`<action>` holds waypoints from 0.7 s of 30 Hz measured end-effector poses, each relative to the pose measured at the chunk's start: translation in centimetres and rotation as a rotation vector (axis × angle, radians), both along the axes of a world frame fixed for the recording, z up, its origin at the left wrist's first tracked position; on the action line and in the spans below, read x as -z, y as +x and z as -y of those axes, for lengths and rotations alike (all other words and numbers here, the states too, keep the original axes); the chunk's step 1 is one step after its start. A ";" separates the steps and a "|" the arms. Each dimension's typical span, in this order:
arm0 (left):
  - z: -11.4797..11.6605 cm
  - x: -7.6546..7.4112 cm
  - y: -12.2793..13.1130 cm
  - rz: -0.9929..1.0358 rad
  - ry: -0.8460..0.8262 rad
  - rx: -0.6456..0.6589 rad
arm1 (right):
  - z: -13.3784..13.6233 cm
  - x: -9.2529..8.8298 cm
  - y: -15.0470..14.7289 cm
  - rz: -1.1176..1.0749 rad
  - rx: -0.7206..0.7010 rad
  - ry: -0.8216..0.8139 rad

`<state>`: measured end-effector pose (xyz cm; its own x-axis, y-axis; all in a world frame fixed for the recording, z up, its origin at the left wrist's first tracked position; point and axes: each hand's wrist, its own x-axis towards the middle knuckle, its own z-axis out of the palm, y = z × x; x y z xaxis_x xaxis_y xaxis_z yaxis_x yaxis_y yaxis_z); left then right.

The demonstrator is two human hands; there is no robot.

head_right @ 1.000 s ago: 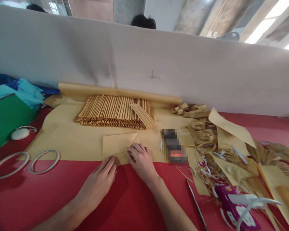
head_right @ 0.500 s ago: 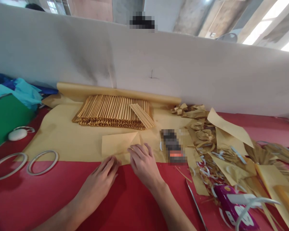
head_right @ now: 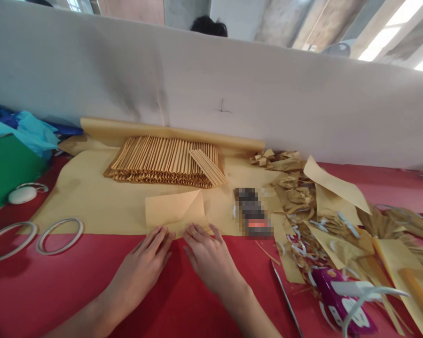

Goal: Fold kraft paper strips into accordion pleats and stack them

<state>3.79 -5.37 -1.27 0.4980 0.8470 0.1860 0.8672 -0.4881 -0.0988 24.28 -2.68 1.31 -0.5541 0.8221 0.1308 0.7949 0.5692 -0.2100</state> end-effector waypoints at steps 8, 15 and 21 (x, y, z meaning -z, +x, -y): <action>0.4 -1.6 0.5 0.122 -0.052 0.101 | -1.2 -0.1 0.4 -0.057 0.014 0.011; -0.8 -2.6 0.0 0.393 -0.267 0.229 | -2.7 0.9 0.8 -0.268 -0.013 0.020; -1.7 -2.2 -0.6 0.321 -0.227 0.192 | -2.9 1.3 0.8 -0.271 0.001 -0.042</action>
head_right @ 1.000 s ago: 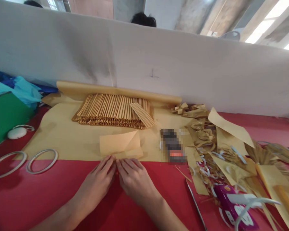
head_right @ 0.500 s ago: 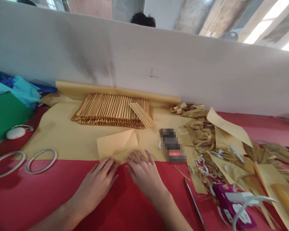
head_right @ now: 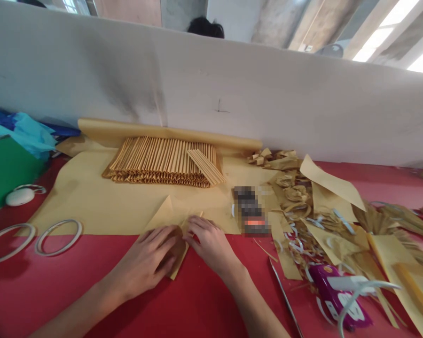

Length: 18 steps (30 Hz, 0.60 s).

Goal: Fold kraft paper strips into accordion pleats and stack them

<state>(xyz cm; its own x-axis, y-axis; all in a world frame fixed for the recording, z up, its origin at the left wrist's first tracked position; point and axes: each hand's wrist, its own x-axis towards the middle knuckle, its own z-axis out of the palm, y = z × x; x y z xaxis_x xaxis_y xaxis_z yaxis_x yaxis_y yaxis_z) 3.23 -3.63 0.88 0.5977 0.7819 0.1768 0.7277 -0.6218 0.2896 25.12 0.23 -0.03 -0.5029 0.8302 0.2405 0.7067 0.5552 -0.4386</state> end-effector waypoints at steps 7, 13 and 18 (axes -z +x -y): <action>-0.5 0.3 -0.4 0.007 0.009 0.035 | -0.1 -0.1 0.2 0.079 -0.015 0.039; -0.9 0.8 -0.9 -0.026 0.010 0.044 | -0.4 0.2 0.4 0.081 -0.039 0.019; -1.1 0.7 -1.0 0.004 0.013 0.051 | -0.4 0.1 0.3 0.073 -0.046 0.020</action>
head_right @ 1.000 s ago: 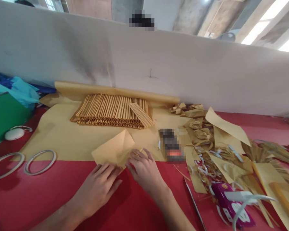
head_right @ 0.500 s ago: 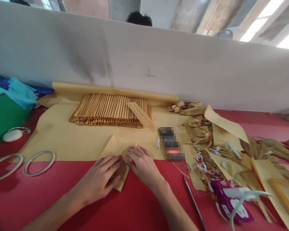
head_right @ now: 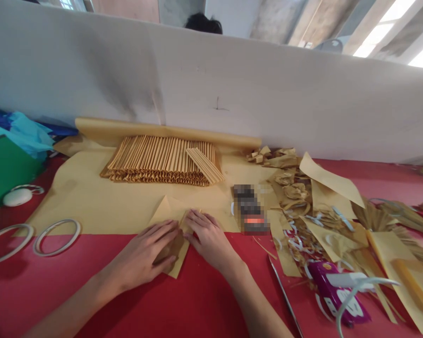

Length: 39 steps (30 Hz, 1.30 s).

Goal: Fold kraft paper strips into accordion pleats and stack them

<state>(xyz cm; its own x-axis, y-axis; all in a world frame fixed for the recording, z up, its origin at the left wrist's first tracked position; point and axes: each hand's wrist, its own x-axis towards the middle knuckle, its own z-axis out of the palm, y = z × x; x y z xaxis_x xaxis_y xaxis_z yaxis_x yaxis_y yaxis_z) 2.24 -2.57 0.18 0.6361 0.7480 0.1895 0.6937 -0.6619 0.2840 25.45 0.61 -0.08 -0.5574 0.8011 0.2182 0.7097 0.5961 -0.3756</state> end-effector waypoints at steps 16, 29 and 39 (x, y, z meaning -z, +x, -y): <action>0.1 -0.3 0.1 -0.037 0.026 0.014 | 0.1 0.4 -0.2 -0.017 0.026 0.031; 0.0 0.0 -0.1 -0.060 0.008 0.034 | -0.7 0.7 0.2 -0.036 0.199 0.010; 0.0 -0.2 0.0 -0.105 -0.043 0.036 | -3.1 1.8 0.3 -0.071 0.522 0.054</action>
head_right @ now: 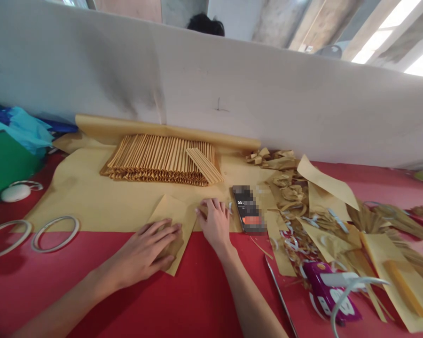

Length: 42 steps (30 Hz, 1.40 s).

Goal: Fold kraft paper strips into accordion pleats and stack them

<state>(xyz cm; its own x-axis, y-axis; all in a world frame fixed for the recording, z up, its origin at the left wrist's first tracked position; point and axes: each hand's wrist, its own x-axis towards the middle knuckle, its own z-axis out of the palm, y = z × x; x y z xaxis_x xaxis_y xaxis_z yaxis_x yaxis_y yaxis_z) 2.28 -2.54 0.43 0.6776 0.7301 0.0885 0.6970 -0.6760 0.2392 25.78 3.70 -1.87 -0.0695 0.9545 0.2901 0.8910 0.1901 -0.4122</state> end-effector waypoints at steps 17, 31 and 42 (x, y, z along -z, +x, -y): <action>-0.6 -1.8 1.0 -0.015 -0.048 0.026 | -0.4 0.6 -0.6 0.010 0.083 0.034; 0.5 -1.0 1.4 -0.020 0.112 0.052 | -0.4 0.7 -0.5 0.045 0.082 0.034; 0.7 -2.0 0.4 0.176 -0.028 0.420 | -0.5 0.9 -0.3 0.045 0.080 0.036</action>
